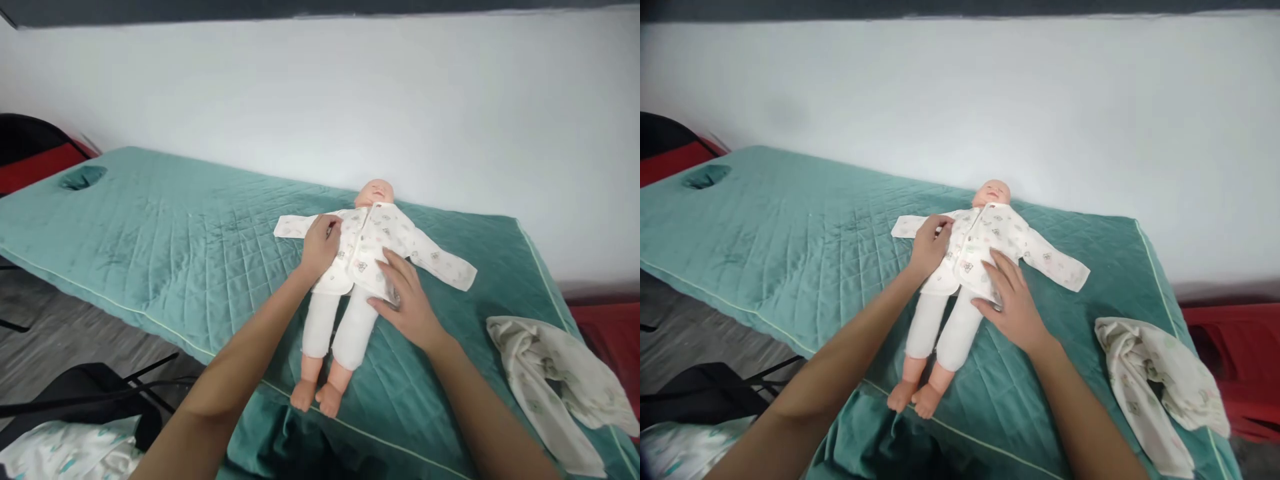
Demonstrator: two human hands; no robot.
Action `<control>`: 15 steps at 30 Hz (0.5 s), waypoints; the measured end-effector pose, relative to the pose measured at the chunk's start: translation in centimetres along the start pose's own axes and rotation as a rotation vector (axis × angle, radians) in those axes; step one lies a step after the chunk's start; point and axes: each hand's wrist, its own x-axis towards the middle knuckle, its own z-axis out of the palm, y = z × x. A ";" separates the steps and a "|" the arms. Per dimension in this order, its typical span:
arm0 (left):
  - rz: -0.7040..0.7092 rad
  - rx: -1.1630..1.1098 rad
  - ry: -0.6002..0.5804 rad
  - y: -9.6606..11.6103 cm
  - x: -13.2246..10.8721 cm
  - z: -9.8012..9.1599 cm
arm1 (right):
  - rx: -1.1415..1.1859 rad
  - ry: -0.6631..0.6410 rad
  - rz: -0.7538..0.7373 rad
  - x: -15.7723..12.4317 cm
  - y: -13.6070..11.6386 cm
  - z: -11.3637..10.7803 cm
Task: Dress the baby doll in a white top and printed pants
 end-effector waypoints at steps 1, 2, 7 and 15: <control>-0.053 -0.024 0.026 -0.7 -1.4 -0.5 | -0.022 0.000 -0.025 -0.1 -0.2 0.2; -0.117 -0.045 0.048 -1.3 -2.7 -0.9 | -0.042 0.007 -0.050 -0.1 -0.4 0.3; -0.279 -0.108 -0.040 -2.7 -6.8 -2.5 | -0.123 0.082 -0.066 -0.5 -1.3 0.8; -0.154 0.028 -0.242 -2.8 -9.3 -4.6 | -0.134 0.138 -0.099 -1.0 -1.6 1.0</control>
